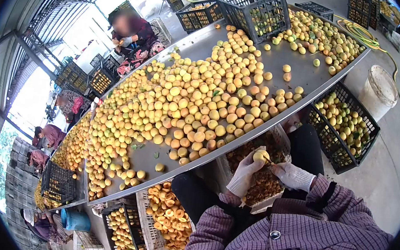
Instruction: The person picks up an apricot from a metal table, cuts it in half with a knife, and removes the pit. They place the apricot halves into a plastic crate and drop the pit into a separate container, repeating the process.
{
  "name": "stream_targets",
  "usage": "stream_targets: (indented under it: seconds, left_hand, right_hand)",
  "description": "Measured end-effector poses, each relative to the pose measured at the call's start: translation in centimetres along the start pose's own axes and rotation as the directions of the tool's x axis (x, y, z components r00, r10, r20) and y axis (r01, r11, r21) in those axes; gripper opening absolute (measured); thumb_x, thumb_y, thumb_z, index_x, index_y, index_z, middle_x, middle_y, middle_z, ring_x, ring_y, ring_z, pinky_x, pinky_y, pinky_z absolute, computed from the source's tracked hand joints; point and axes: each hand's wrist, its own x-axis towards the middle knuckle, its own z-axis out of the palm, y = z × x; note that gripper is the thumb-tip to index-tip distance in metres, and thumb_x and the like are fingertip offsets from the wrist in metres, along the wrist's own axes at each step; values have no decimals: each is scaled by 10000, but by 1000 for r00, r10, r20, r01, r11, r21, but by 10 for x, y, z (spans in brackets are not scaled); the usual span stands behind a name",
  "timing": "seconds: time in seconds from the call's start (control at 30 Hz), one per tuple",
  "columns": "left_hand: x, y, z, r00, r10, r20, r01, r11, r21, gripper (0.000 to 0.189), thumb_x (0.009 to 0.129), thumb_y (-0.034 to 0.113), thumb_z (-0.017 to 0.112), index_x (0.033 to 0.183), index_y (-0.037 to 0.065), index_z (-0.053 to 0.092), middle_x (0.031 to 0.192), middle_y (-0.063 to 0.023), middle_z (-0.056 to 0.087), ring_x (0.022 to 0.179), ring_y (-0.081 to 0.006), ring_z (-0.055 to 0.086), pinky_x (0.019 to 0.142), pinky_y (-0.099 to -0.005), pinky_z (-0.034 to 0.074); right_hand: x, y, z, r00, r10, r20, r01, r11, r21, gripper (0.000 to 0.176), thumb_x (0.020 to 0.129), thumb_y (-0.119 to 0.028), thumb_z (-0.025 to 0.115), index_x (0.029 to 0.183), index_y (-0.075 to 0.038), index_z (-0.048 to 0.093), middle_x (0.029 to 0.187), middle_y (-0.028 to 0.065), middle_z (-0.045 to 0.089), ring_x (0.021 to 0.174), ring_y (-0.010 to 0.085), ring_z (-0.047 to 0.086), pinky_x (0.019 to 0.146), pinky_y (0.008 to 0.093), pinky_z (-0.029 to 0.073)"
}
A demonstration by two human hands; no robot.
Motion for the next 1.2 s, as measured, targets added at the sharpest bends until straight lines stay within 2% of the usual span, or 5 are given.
stream_targets:
  seconds: [0.27,0.5,0.83,1.03,1.2]
  left_hand:
    - [6,-29,-14,997,-33,-69,14,962,-272,515,982,296,627,1396,22,491,1206,-67,589,1123,-169,568,994,-303,455]
    - [5,-14,-18,993,-20,-115,14,998,-58,468,981,317,619,1331,21,522,1150,-84,622,1077,-193,599,962,-328,480]
    - [4,-30,-4,984,-91,-152,9,884,-467,449,1020,373,558,1304,25,532,1155,-95,628,1101,-239,602,980,-394,486]
    - [10,-11,-16,971,237,28,-236,940,246,444,1019,326,553,1322,4,507,1139,-97,628,1045,-239,623,961,-393,494]
    - [16,-40,-7,998,-6,-57,-14,943,-332,573,990,451,577,1387,54,459,1056,-113,627,1019,-271,608,937,-399,489]
  right_hand:
    - [31,26,42,972,-111,-206,114,993,6,479,1052,-399,420,1175,22,612,847,177,660,846,278,661,819,381,511]
    - [4,-22,5,996,84,23,-86,990,114,540,1059,-471,373,1181,-12,628,799,74,674,708,167,651,482,276,460]
    - [60,50,50,977,-98,-187,84,993,-82,515,1047,-421,418,1383,-39,499,1033,233,696,1028,356,679,854,386,528]
    - [5,-16,10,998,-10,-62,16,995,99,520,1043,-451,445,978,39,605,656,84,550,639,170,555,627,355,468]
    - [31,22,46,971,-48,-234,51,999,4,489,1042,-434,454,1145,11,629,950,192,700,940,322,687,807,400,523]
